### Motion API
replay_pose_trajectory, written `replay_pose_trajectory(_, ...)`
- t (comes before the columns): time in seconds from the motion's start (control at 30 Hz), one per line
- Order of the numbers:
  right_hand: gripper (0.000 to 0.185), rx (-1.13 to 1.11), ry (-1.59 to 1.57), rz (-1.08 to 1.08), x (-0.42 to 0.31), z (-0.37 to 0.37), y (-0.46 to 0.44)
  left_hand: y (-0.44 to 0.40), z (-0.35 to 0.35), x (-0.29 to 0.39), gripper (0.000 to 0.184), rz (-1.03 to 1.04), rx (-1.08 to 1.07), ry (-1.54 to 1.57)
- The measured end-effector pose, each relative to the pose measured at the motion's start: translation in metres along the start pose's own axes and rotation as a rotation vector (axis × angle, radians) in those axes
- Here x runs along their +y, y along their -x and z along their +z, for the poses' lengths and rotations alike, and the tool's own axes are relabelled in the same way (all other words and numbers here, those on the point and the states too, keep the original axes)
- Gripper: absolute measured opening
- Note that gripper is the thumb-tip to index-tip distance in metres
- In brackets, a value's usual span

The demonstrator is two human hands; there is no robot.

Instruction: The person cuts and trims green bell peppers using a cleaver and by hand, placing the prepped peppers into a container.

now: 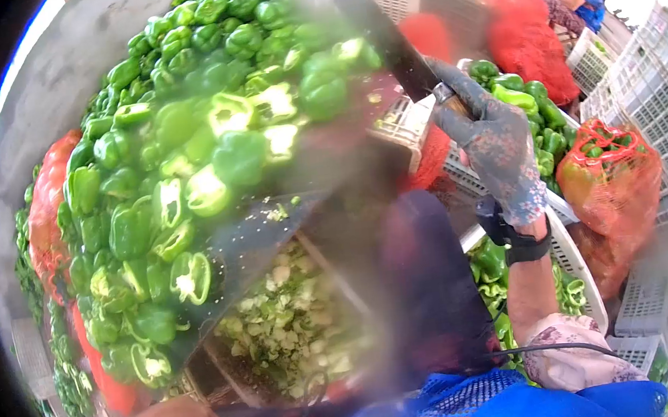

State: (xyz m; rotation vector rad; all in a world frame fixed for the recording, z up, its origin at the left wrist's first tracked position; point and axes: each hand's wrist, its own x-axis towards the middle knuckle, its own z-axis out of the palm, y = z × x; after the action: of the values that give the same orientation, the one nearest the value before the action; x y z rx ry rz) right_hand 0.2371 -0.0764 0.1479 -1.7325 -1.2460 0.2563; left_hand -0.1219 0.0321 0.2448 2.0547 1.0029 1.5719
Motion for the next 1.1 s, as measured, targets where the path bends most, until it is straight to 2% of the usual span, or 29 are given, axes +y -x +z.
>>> replay_pose_trajectory(0.07,0.046,0.056,-0.054,-0.062,0.017,0.002,-0.002,-0.017,0.014,-0.004,0.036,-0.007,-0.048,-0.064)
replay_pose_trajectory(0.2,0.043,0.055,-0.063,0.092,0.047,0.008,-0.012,-0.032,0.033,-0.010,0.037,-0.012,-0.072,-0.123)
replay_pose_trajectory(0.3,0.042,0.040,-0.054,0.082,0.055,0.016,-0.022,-0.033,0.041,-0.012,0.037,-0.012,-0.053,-0.116)
replay_pose_trajectory(0.4,0.047,0.040,0.103,-0.027,0.105,0.033,-0.055,-0.021,0.051,-0.007,0.038,0.012,-0.022,-0.072)
replay_pose_trajectory(0.47,0.051,0.005,0.123,0.083,0.109,0.036,-0.074,-0.007,0.058,-0.002,0.038,0.032,0.010,-0.017)
replay_pose_trajectory(0.63,0.051,0.082,0.224,-0.106,0.153,0.066,-0.137,0.040,0.076,0.013,0.039,0.155,0.105,0.174)
replay_pose_trajectory(0.7,0.050,0.033,0.287,-0.153,0.157,0.067,-0.156,0.048,0.082,0.016,0.039,0.235,0.112,0.211)
replay_pose_trajectory(0.83,0.038,0.123,0.467,-0.597,0.232,0.110,-0.195,0.057,0.087,0.018,0.039,0.337,0.059,0.281)
replay_pose_trajectory(0.87,0.038,0.111,0.429,-0.505,0.238,0.123,-0.214,0.063,0.090,0.015,0.040,0.351,0.056,0.313)
replay_pose_trajectory(0.9,0.038,0.091,0.391,-0.414,0.237,0.133,-0.227,0.066,0.094,0.007,0.040,0.310,0.036,0.340)
replay_pose_trajectory(0.93,0.042,-0.061,0.387,-0.456,0.199,0.120,-0.215,0.068,0.099,0.000,0.040,0.259,0.014,0.360)
replay_pose_trajectory(1.0,0.044,-0.200,0.440,-0.529,0.155,0.109,-0.193,0.073,0.116,-0.027,0.040,0.044,-0.073,0.284)
replay_pose_trajectory(1.03,0.044,-0.226,0.440,-0.562,0.153,0.109,-0.186,0.075,0.124,-0.040,0.033,-0.031,-0.153,0.111)
replay_pose_trajectory(1.07,0.044,-0.253,0.438,-0.595,0.151,0.109,-0.179,0.083,0.131,-0.063,0.031,-0.223,-0.152,0.175)
replay_pose_trajectory(1.1,0.044,-0.231,0.411,-0.625,0.156,0.107,-0.176,0.086,0.140,-0.076,0.029,-0.260,-0.172,0.153)
